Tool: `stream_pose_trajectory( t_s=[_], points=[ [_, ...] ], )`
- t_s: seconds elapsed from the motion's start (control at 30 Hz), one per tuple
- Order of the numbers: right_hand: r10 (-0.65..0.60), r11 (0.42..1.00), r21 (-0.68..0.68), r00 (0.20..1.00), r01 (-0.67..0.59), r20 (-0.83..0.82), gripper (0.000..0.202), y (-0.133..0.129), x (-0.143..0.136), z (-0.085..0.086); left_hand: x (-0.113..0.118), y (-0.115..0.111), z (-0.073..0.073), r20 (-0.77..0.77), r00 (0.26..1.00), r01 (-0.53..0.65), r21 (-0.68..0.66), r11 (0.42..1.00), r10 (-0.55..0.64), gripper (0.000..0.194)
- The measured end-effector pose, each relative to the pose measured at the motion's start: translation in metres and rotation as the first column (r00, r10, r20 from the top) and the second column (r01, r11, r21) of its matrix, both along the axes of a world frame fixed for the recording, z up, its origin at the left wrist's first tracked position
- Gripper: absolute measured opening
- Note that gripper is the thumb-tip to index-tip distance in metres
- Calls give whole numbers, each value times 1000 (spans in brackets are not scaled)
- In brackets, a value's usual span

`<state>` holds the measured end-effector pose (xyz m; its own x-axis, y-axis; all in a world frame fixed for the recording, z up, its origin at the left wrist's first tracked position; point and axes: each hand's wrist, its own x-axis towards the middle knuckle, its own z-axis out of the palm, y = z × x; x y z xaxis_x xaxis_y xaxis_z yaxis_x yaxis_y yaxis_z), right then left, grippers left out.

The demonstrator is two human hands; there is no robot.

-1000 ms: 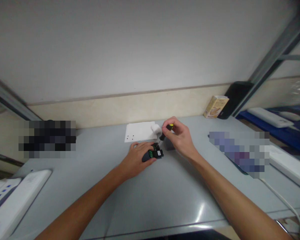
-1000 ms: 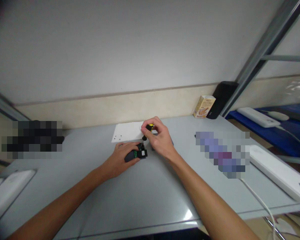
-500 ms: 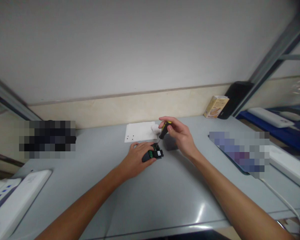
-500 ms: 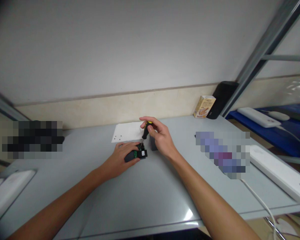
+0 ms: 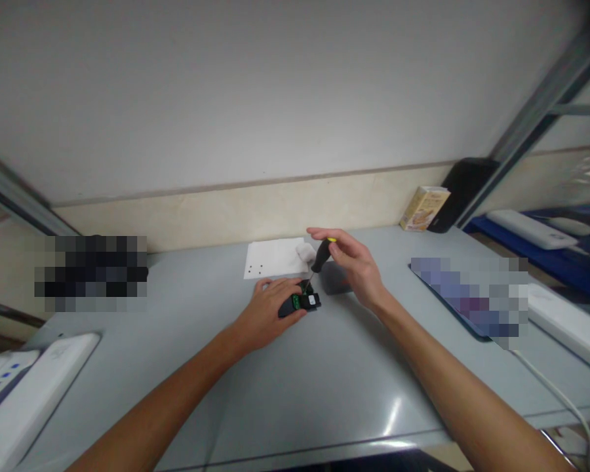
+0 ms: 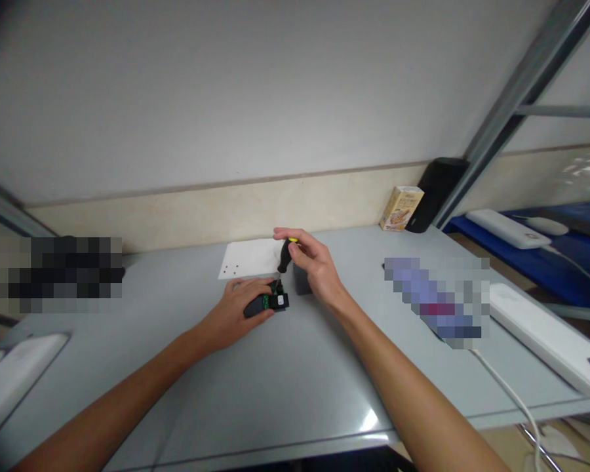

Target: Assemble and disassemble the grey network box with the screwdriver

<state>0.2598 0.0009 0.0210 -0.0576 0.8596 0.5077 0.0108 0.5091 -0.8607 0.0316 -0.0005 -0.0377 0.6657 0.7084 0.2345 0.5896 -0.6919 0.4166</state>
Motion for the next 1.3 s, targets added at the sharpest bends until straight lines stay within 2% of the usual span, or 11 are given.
stream_pose_trajectory(
  t_s=[0.1,0.3,0.47,0.63,0.87,1.0,1.17,1.3],
  points=[
    [-69,998,7,997,69,30,15,0,0,-1,0,1,0,-2,1000,11,-2,1000,-11,25],
    [37,998,-47,999,-38,-4,24,-2,-1,0,-1,1,-1,1,1000,2,-8,1000,-2,26],
    [-51,997,67,997,47,65,15,-3,-3,1,-1,0,0,8,1000,9,-7,1000,-9,26],
    [6,1000,2,999,-6,52,24,-3,-2,1,0,0,2,9,1000,-9,-7,1000,9,27],
    [-133,991,4,985,134,110,15,0,1,0,1,-2,2,13,1000,-9,-17,1000,9,26],
    [-13,1000,-25,999,14,29,24,2,0,-2,1,-1,0,36,999,-16,-26,1000,17,35],
    [-46,998,-33,999,46,0,17,3,-2,-4,0,0,-1,41,999,-7,-35,999,9,40],
    [24,997,-67,999,-26,-37,24,2,-1,-3,1,0,0,36,999,-5,-40,999,6,38]
  ],
)
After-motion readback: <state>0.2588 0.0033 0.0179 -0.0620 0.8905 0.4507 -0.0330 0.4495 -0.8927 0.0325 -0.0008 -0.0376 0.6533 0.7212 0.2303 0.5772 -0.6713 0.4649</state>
